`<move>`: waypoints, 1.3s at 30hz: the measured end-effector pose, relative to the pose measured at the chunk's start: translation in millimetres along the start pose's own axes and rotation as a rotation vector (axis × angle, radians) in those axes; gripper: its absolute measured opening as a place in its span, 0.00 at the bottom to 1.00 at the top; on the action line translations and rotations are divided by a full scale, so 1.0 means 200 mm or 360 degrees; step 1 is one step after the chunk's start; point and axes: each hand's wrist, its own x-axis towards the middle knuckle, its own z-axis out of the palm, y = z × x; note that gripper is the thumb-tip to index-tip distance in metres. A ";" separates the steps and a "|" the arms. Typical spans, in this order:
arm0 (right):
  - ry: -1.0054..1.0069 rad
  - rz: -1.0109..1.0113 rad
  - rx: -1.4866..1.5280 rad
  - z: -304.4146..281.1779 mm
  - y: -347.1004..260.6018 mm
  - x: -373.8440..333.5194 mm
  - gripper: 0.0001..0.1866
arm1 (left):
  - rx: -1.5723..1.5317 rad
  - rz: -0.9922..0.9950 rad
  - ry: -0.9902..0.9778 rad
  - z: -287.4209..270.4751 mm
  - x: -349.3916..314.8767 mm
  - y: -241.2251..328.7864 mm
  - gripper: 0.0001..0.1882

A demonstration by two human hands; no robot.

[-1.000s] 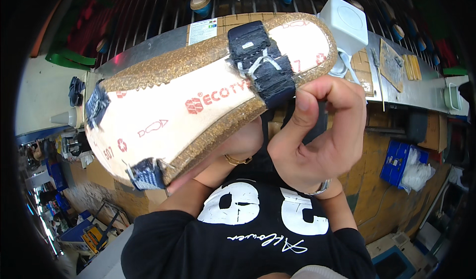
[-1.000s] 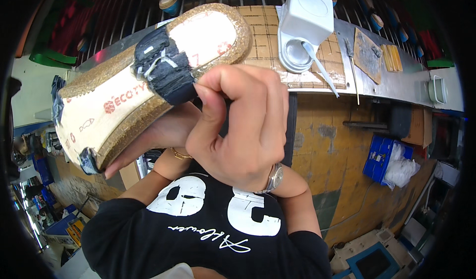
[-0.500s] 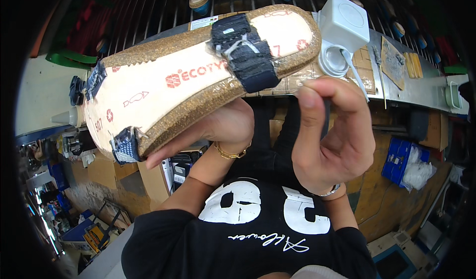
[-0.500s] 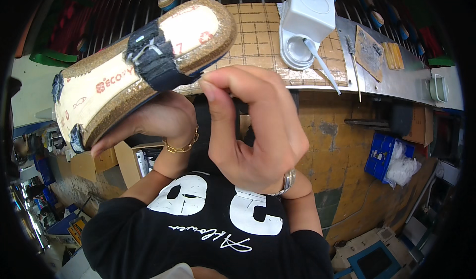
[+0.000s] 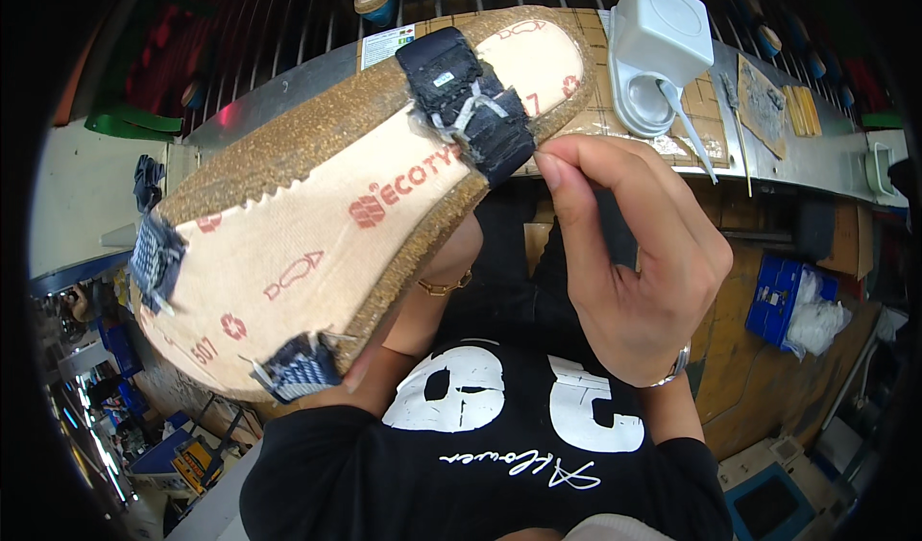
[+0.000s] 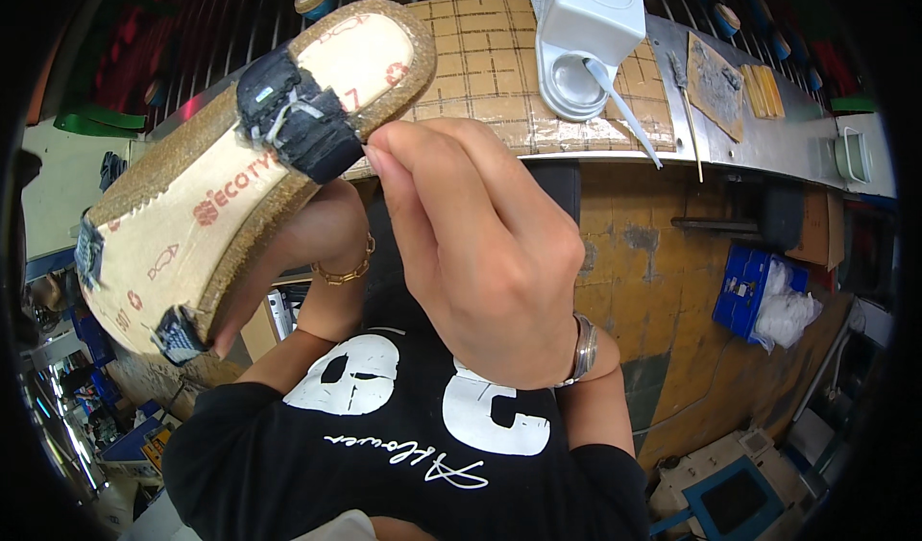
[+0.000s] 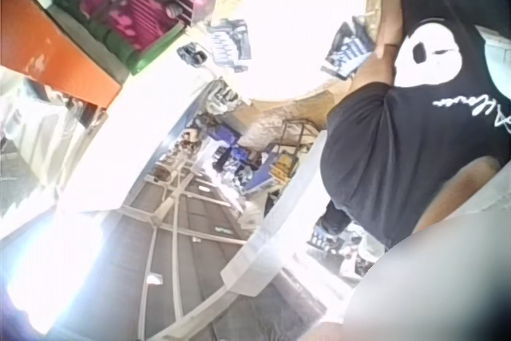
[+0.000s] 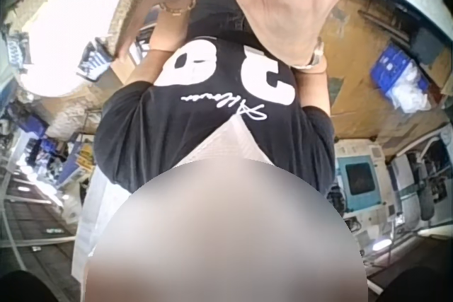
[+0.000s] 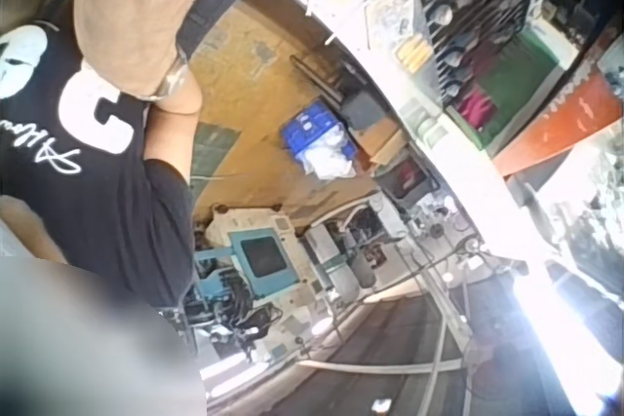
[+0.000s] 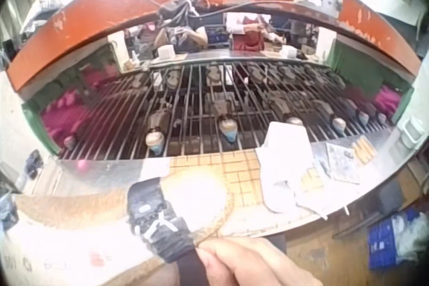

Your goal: The person holds a sandal and uses a brush to apply a dark adhesive to the straps and sole edges. They repeatedly dip the brush into a container and spread the glue across multiple areas of the sandal, rotating it to reach different sections.

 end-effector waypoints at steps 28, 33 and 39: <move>0.0159 -0.0179 -0.0438 0.09 0.07 0.06 0.08 | -0.0086 -0.0243 0.0142 0.13 0.14 0.19 0.53; 0.0139 -0.0104 -0.0354 0.00 0.07 0.10 0.07 | -0.0916 -0.0622 0.0787 0.19 0.40 0.41 0.58; -0.0034 -0.0151 -0.0163 0.00 0.09 0.07 0.09 | -0.0958 -0.1144 0.0558 0.10 0.58 0.38 0.54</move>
